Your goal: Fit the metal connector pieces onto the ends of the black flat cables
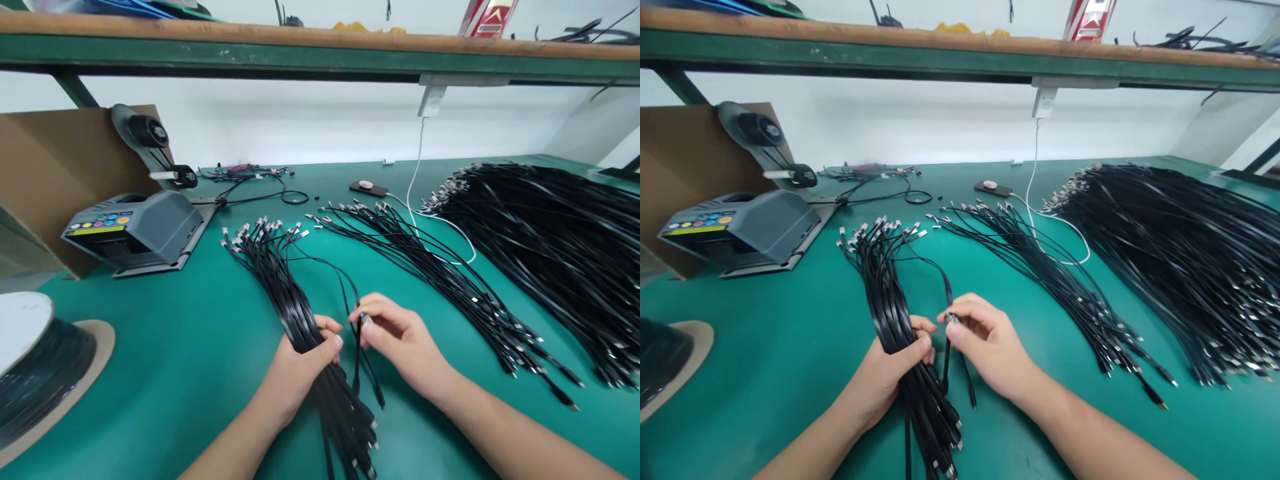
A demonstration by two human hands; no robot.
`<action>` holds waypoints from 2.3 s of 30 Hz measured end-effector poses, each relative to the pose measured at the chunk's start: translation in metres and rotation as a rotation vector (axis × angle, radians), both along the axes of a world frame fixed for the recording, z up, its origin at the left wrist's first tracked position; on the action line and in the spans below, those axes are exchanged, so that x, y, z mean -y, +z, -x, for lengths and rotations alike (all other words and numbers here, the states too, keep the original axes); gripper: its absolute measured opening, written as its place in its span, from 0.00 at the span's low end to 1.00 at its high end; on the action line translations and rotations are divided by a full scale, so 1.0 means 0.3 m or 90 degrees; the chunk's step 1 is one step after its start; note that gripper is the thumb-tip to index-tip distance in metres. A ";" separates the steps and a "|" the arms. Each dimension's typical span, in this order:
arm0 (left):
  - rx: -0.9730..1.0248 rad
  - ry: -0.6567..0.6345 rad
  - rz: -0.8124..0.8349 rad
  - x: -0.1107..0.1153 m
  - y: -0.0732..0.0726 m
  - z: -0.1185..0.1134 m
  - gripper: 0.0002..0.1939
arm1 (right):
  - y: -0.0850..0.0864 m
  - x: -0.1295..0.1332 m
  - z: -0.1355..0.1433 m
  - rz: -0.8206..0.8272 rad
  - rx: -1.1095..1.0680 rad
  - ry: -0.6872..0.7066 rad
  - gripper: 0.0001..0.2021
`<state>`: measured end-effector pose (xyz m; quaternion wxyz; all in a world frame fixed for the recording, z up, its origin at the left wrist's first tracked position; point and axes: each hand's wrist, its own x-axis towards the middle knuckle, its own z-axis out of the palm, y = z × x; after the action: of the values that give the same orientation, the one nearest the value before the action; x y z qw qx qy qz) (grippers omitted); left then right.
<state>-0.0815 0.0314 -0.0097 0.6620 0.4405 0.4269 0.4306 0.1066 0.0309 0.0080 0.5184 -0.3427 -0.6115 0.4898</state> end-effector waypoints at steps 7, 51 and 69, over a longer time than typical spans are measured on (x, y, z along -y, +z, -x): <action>-0.088 -0.080 -0.032 -0.003 0.004 0.000 0.13 | 0.018 -0.028 0.011 0.021 -0.073 -0.102 0.08; -0.036 -0.118 -0.007 0.006 -0.007 0.037 0.14 | -0.029 0.037 -0.013 0.071 0.252 0.061 0.10; -0.044 -0.071 0.003 0.017 0.010 0.020 0.16 | -0.032 0.049 0.008 0.101 0.225 0.075 0.05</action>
<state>-0.0874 0.0262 -0.0066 0.6710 0.4765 0.4253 0.3766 0.1043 0.0163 -0.0016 0.3449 -0.4269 -0.6717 0.4976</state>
